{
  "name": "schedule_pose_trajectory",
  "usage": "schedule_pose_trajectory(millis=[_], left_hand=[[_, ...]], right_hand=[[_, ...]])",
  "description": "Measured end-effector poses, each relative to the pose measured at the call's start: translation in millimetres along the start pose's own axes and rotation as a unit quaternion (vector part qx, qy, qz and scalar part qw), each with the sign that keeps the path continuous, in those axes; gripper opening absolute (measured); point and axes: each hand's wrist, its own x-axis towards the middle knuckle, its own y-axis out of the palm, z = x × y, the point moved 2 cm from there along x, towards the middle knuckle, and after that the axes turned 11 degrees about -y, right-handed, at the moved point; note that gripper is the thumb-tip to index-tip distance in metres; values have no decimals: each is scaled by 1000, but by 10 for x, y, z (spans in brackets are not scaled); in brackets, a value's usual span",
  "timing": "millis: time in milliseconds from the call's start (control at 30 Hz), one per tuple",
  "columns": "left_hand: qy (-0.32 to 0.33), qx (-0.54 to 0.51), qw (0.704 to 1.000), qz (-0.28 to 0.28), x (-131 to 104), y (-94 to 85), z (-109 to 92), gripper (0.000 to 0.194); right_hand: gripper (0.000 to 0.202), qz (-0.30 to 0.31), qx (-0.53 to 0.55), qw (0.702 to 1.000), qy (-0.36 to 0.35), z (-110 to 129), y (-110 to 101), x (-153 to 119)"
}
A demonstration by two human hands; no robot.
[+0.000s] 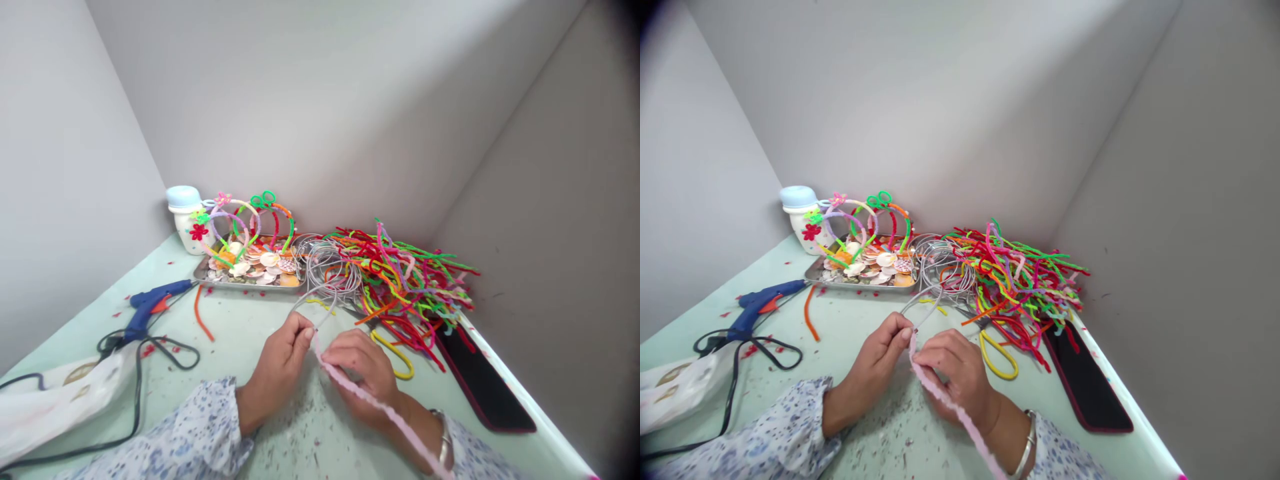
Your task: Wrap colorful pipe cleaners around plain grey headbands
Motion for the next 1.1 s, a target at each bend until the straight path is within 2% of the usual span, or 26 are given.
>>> schedule_pose_trajectory(millis=[167, 333, 567, 733, 933, 1100], left_hand=[[-13, -13, 1000, 22, 6, 12, 33, 22], [-18, -7, 999, 40, 6, 21, 46, 24], [-20, 18, 998, 63, 3, 20, 63, 25], [-21, 27, 997, 69, 21, 29, 72, 24], [-27, 38, 995, 83, 28, 29, 39, 20], [-39, 82, 992, 91, 47, 33, 62, 27]], right_hand=[[37, 6, -40, 998, 42, -93, 23, -21], [25, 7, -112, 993, 49, -219, 58, -79], [21, 36, -179, 982, -39, -249, 43, -71], [19, 71, -175, 982, -18, -253, 43, -104], [20, 95, -114, 989, 22, -244, 45, -65], [17, 101, -82, 989, 64, -261, 32, -48]])
